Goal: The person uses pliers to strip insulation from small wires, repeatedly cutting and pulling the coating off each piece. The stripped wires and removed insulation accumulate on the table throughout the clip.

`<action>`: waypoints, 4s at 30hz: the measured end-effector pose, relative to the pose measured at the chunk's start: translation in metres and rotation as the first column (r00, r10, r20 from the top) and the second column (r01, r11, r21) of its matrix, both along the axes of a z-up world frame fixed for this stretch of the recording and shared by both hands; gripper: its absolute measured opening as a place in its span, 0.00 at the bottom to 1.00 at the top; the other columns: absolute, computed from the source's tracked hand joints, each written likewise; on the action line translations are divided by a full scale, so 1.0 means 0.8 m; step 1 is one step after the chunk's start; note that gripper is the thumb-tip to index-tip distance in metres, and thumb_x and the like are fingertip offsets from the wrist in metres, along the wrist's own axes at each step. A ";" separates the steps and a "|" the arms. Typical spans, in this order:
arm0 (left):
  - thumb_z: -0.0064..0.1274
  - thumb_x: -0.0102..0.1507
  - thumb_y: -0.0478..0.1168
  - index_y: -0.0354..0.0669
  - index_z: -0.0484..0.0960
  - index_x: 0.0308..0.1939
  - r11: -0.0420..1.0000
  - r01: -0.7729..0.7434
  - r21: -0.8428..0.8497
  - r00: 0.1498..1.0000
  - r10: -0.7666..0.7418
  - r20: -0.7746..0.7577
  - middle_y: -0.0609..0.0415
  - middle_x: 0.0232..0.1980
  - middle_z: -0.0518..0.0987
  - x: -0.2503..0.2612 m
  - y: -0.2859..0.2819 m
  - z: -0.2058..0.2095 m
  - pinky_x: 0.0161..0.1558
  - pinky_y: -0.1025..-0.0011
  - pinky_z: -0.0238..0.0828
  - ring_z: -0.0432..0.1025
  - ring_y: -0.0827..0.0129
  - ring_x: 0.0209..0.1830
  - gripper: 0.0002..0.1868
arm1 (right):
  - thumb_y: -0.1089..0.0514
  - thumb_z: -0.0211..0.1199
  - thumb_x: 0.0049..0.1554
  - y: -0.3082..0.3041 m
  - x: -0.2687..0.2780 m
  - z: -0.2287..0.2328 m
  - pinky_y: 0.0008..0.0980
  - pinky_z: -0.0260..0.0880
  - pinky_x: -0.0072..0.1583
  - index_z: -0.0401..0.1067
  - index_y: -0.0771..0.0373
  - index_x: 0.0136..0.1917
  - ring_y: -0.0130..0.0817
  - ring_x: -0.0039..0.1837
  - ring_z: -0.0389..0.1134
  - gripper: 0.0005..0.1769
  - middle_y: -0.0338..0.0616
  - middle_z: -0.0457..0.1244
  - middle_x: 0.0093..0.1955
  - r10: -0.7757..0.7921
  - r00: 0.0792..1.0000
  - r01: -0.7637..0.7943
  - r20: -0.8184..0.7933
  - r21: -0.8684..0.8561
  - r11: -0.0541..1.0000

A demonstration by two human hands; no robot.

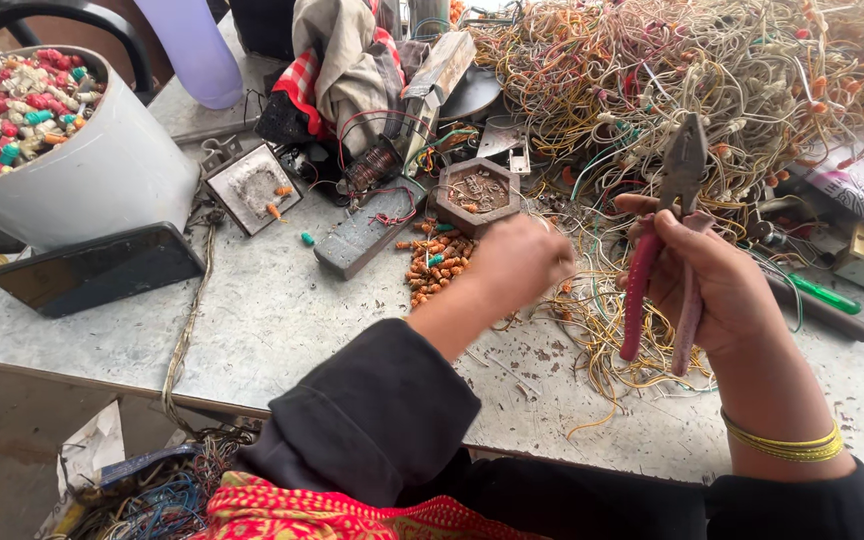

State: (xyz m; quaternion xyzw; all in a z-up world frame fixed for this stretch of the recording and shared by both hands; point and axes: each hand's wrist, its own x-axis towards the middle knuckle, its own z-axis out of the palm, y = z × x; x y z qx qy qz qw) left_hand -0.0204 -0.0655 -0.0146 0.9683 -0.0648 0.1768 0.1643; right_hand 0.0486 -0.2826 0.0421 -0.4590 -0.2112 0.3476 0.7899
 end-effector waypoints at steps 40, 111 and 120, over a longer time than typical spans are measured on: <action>0.61 0.63 0.27 0.40 0.85 0.46 0.801 0.311 -0.511 0.767 0.106 0.633 0.53 0.45 0.81 -0.035 0.011 0.081 0.46 0.73 0.78 0.80 0.68 0.44 0.08 | 0.51 0.60 0.59 0.037 -0.036 -0.025 0.47 0.77 0.59 0.68 0.60 0.66 0.32 0.61 0.67 0.24 0.42 0.64 0.58 0.179 0.976 -0.084 0.126 -0.539 0.838; 0.57 0.63 0.44 0.48 0.84 0.34 0.957 -0.038 0.288 0.994 0.005 0.113 0.54 0.35 0.83 0.026 0.019 -0.020 0.51 0.59 0.67 0.74 0.61 0.47 0.06 | 0.54 0.55 0.72 -0.058 0.006 0.048 0.42 0.72 0.62 0.58 0.70 0.79 0.37 0.58 0.70 0.28 0.46 0.65 0.58 -0.103 0.991 0.077 0.087 0.268 0.960; 0.58 0.62 0.35 0.44 0.85 0.45 0.958 0.136 -0.251 0.903 -0.016 0.429 0.48 0.43 0.84 0.066 -0.001 0.021 0.55 0.56 0.68 0.76 0.52 0.47 0.08 | 0.52 0.53 0.69 -0.055 0.027 0.042 0.41 0.72 0.56 0.68 0.67 0.68 0.32 0.50 0.67 0.20 0.40 0.63 0.46 -0.327 0.945 0.323 0.017 0.107 0.940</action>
